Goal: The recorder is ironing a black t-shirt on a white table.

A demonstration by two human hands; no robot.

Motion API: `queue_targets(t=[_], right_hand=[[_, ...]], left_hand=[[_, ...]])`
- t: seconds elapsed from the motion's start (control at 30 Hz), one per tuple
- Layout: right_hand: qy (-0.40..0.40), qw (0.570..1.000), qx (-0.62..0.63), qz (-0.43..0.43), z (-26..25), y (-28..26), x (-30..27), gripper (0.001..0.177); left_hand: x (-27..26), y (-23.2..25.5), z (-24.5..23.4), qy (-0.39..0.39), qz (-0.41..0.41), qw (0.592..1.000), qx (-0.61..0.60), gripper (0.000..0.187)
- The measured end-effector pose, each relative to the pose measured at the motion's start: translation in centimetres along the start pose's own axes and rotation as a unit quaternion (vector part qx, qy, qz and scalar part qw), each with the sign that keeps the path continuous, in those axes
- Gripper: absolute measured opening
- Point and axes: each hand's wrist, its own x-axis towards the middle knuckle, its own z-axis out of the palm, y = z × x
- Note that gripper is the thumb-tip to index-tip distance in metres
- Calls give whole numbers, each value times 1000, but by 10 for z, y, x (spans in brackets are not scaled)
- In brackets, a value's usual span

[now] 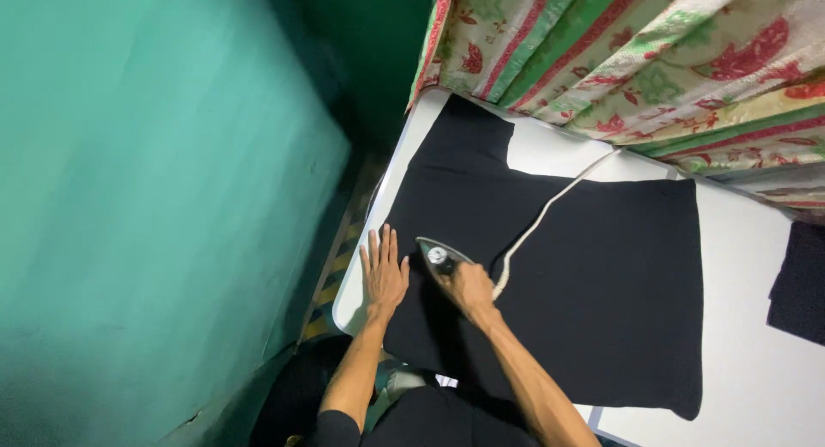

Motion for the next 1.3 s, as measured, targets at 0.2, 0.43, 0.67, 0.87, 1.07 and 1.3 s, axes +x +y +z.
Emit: queue_targets(t=[0.2, 0.43, 0.67, 0.87, 1.07, 1.3], right_hand=[[118, 984, 77, 113, -39, 101, 18, 39], [216, 947, 117, 207, -64, 200, 50, 51], [141, 980, 77, 114, -45, 81, 57, 38], [40, 999, 22, 18, -28, -44, 52, 41], [23, 997, 12, 69, -22, -8, 82, 49], [139, 968, 102, 184, -58, 107, 102, 48]], left_hand=[[3, -7, -4, -16, -9, 1000, 0, 69], [7, -11, -4, -4, -1, 1000, -14, 66], [40, -9, -10, 77, 38, 994, -75, 48], [52, -12, 4, 29, 60, 996, -52, 60], [54, -21, -2, 5, 50, 999, 5, 67], [60, -31, -1, 28, 78, 996, -25, 62]])
